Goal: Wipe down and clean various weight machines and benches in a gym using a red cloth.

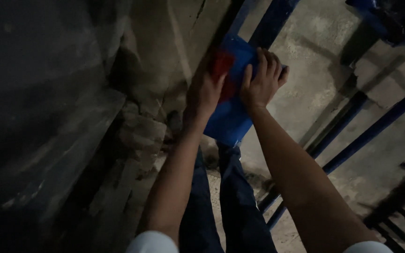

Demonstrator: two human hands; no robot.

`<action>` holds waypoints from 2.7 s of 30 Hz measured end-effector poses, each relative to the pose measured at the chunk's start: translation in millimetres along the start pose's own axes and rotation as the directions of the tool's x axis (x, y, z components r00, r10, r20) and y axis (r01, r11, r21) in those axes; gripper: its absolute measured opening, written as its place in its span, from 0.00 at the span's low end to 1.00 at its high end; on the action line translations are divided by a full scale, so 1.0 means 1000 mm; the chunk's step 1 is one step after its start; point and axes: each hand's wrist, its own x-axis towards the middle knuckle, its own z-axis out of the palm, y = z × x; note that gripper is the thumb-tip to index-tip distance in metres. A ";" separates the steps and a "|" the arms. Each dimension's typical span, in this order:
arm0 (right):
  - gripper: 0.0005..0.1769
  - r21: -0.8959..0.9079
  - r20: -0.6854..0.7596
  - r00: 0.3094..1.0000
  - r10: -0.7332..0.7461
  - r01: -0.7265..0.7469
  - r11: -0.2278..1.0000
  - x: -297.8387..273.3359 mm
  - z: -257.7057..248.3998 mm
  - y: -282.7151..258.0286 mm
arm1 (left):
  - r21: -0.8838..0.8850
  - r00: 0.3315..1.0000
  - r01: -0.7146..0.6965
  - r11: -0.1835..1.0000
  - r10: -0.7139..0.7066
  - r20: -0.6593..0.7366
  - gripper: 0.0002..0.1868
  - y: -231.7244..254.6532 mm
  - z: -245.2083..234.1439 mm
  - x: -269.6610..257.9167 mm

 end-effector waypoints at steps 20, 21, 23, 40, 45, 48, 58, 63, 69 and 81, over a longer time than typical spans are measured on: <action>0.24 -0.063 -0.061 0.995 -0.078 0.074 0.995 -0.004 0.017 0.018 | -0.478 0.691 0.692 0.541 -0.688 0.221 0.40 -0.011 0.111 -0.212; 0.24 -0.085 -0.086 0.989 -0.117 0.109 0.990 -0.006 0.019 0.021 | -0.476 0.693 0.689 0.547 -0.690 0.211 0.40 -0.008 0.112 -0.215; 0.25 -0.041 -0.041 0.997 -0.070 0.068 0.997 -0.006 0.010 0.016 | -0.619 0.723 0.557 0.554 -0.690 0.033 0.46 -0.007 0.075 -0.204; 0.35 0.590 0.232 0.899 0.372 -0.434 0.681 -0.156 -0.033 0.000 | 0.079 0.749 -0.655 0.752 0.659 -0.060 0.26 0.015 -0.046 -0.100; 0.27 0.660 0.031 0.816 0.578 -0.451 0.601 -0.087 0.016 0.042 | 0.435 0.735 -0.512 0.741 0.640 -0.224 0.27 0.043 -0.054 -0.081; 0.31 0.812 0.072 0.823 0.563 -0.376 0.446 -0.001 0.013 0.075 | 0.361 0.720 -0.541 0.760 0.640 -0.269 0.27 0.039 -0.048 -0.080; 0.37 0.653 0.239 0.784 0.573 -0.567 0.503 -0.164 -0.004 0.000 | 0.341 0.710 -0.545 0.766 0.638 -0.299 0.28 0.035 -0.049 -0.075; 0.35 0.617 0.473 0.586 0.658 -0.753 0.228 -0.143 -0.009 0.021 | 0.337 0.716 -0.546 0.767 0.636 -0.287 0.28 0.040 -0.051 -0.074; 0.34 0.645 0.243 0.670 0.702 -0.652 0.399 -0.020 -0.026 0.026 | 0.380 0.737 -0.532 0.757 0.635 -0.232 0.29 0.034 -0.050 -0.078; 0.30 0.633 0.754 0.227 0.617 -0.504 -0.588 -0.230 0.002 -0.018 | 0.373 0.680 -0.567 0.734 0.673 -0.291 0.28 0.041 -0.052 -0.076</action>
